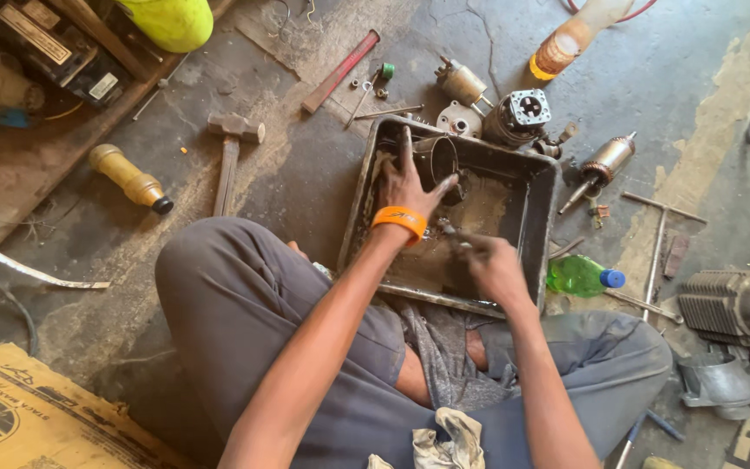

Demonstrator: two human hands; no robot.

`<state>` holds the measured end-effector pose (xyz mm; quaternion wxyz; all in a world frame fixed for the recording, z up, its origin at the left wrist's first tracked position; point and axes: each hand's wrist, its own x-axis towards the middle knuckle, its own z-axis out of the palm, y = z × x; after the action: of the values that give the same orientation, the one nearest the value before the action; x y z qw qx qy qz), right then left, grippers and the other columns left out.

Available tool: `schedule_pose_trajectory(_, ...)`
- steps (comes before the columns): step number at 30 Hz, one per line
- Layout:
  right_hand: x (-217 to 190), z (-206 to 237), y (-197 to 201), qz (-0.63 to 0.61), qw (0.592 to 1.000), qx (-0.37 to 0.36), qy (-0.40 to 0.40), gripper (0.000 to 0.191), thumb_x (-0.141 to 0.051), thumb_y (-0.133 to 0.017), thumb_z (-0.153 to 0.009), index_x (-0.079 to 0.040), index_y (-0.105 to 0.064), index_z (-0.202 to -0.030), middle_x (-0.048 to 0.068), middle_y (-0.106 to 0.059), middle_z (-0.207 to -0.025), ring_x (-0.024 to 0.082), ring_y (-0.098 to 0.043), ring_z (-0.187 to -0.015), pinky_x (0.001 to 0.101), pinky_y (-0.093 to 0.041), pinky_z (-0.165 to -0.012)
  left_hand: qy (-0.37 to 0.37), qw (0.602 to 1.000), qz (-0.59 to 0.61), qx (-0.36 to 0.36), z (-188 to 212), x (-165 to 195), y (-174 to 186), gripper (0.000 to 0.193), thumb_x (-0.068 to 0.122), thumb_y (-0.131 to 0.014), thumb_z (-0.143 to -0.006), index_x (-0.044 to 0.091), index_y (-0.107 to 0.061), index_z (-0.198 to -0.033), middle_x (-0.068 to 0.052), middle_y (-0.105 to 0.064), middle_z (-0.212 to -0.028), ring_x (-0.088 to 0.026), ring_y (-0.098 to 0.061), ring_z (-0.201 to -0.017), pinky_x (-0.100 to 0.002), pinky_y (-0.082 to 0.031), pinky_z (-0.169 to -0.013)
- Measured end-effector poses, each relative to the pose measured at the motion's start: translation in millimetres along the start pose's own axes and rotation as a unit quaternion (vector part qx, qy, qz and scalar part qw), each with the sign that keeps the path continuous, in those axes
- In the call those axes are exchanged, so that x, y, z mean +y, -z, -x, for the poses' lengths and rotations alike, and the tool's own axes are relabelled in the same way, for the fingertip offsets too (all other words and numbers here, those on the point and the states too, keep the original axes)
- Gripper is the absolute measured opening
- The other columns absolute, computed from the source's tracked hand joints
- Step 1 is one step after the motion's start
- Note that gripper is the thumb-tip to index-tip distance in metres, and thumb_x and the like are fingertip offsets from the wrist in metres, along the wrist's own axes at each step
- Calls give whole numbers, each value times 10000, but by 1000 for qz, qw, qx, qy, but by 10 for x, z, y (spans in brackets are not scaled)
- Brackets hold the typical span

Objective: The person sits on the workshop floor and scrubs greasy metal engine components in a black tray using a small brush, working on one part at a time. They then pour water from a green plastic bottle over the parts to rinse them while continuing to scrub.

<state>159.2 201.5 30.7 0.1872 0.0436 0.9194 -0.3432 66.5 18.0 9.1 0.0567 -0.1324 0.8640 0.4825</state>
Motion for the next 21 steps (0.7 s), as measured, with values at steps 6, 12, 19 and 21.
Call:
schedule_pose_trajectory(6,-274,123,535,87,994,-15,69,276,-130,-634,-908,-123,-779,-1143,160,-795,-911,268,-732,-782,420,-566,-766,-102,992,44,60,-187,-5,-133,946,413,-834,-773,290,-349,-1576,-317,-417,-1568,-552,-281,-1485,-550,-310,-1213)
schedule_pose_trajectory(12,-358,-262,687,223,963,76,132,330,-148,-661,-923,-136,-778,-1231,214,-753,-1002,360,-706,-876,455,-557,-808,-89,995,35,7,-227,-6,-14,802,359,-852,-767,320,-493,-1483,-379,-359,-1542,-536,-318,-1464,-545,-332,-1187)
schedule_pose_trajectory(19,-190,-412,545,94,994,-43,-34,308,-190,-585,-976,-168,-710,-1257,171,-809,-962,342,-760,-795,445,-594,-750,-106,994,17,-28,-287,2,56,861,419,-905,-712,315,-491,-1461,-417,-297,-1522,-548,-300,-1458,-523,-347,-1184)
schedule_pose_trajectory(21,-182,-412,569,119,992,-29,37,310,-177,-619,-936,-151,-742,-1220,191,-802,-932,349,-746,-807,445,-582,-766,-109,993,11,-48,-315,-49,18,853,375,-883,-742,315,-470,-1486,-404,-262,-1558,-545,-283,-1471,-539,-324,-1177)
